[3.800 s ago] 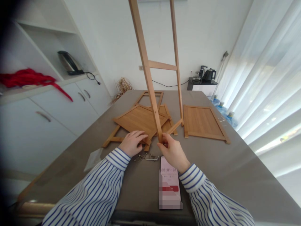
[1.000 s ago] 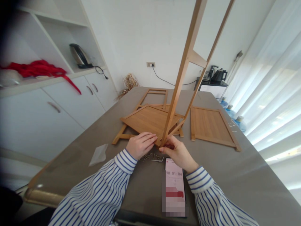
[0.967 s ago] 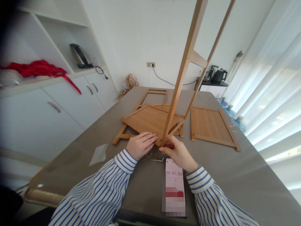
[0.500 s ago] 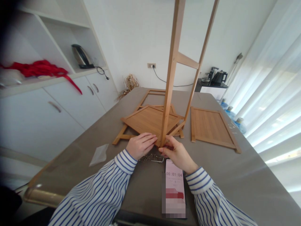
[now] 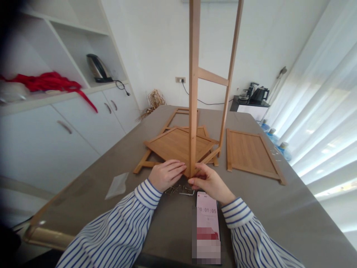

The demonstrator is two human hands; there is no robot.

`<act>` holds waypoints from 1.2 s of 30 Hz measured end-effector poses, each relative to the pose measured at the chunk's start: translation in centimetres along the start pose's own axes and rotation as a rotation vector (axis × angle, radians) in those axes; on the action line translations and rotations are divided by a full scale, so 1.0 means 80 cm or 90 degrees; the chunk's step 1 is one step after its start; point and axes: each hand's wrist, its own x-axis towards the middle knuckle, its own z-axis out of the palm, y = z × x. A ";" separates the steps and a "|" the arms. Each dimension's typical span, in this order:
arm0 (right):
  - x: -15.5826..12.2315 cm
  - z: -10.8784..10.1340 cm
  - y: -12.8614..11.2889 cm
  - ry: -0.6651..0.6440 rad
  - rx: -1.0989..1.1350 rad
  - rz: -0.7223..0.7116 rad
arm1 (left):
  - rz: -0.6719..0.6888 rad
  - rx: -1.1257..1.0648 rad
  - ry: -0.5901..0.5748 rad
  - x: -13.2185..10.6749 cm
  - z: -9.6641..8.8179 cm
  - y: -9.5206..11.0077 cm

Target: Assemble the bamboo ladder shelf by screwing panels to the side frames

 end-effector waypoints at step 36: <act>0.002 -0.013 0.007 -0.059 0.030 -0.072 | 0.008 0.013 0.047 0.006 -0.007 0.005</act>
